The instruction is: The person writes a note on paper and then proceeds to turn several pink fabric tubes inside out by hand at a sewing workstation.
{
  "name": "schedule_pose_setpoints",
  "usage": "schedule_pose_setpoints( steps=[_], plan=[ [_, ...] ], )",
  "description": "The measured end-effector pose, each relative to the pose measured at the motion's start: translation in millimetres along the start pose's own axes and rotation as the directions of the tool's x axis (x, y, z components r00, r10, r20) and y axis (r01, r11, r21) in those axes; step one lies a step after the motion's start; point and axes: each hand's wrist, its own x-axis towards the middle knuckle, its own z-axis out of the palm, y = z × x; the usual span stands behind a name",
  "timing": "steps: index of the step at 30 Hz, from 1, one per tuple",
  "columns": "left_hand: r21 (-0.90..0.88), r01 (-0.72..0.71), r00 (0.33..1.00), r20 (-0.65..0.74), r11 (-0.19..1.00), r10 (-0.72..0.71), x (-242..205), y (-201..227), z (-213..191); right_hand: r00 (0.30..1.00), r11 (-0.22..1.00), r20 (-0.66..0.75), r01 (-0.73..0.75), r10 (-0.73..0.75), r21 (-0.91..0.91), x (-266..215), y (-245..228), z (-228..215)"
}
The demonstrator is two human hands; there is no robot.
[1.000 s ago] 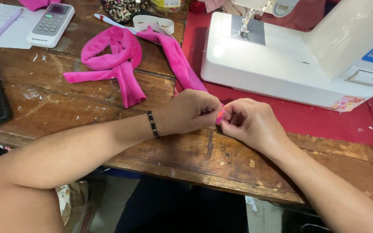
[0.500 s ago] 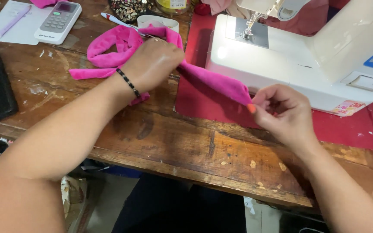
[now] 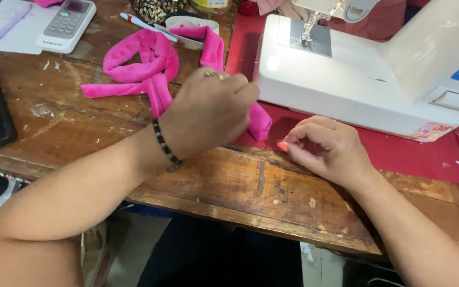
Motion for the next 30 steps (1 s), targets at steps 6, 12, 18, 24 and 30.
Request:
schedule_pose_setpoints(
  steps=[6,12,18,24,30],
  plan=[
    [-0.236,-0.02,0.998,0.054,0.971,0.034,-16,26,38,0.956,0.958,-0.085,-0.274,0.282,0.088,4,-1,18],
    [-0.191,0.088,0.994,0.078,0.978,-0.074,-21,28,70,0.945,0.955,-0.135,-0.292,0.297,0.058,11,-1,31],
    [-0.53,-0.081,0.996,-0.019,0.844,0.084,-9,34,43,0.854,0.854,-0.082,-0.501,0.514,0.138,7,9,37],
    [-0.316,0.005,0.999,0.041,0.949,0.009,-14,20,41,0.809,0.811,-0.093,-0.563,0.58,0.158,25,-27,26],
    [-0.263,-0.013,1.0,-0.02,0.965,0.008,-11,30,25,0.858,0.866,-0.123,-0.496,0.499,0.06,17,-26,30]
  ],
)
